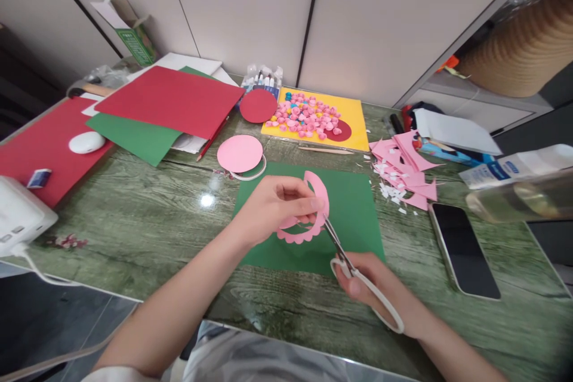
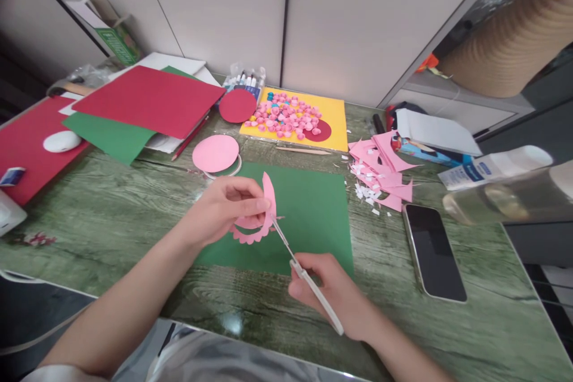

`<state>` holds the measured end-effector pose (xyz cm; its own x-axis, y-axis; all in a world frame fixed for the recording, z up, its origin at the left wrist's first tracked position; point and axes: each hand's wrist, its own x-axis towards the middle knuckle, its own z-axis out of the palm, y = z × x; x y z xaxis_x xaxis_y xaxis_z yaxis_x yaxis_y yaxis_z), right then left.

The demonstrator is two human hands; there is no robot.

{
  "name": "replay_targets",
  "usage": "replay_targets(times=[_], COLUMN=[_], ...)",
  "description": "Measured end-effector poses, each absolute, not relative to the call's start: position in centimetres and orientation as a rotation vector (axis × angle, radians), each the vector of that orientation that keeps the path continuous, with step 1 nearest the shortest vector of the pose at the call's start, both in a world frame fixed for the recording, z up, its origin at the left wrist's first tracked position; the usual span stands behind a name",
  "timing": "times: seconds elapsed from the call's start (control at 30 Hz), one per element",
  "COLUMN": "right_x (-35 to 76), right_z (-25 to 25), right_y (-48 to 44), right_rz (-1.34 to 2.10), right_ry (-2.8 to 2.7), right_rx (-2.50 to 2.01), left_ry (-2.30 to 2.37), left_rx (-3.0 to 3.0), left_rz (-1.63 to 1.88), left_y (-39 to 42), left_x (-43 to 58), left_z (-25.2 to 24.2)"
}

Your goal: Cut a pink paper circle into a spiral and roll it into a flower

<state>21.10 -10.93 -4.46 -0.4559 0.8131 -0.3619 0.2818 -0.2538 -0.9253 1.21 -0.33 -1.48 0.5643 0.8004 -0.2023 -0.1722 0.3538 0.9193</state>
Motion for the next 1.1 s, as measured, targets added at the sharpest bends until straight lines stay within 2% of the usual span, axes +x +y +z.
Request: replay_targets(times=[0.43,1.1], right_x=[21.2,21.2], right_z=[-5.0,-6.2], right_y=[-10.7,-10.9], right_rz=[1.694,1.757], right_ry=[-1.487,-1.429], right_rx=[-1.193,-1.0], left_ry=[0.781,0.83], left_rx=[0.717,0.709], left_rz=[0.778,0.961], left_y=[-2.1,-3.7], left_x=[3.7,5.3], left_z=[-2.1,-3.0])
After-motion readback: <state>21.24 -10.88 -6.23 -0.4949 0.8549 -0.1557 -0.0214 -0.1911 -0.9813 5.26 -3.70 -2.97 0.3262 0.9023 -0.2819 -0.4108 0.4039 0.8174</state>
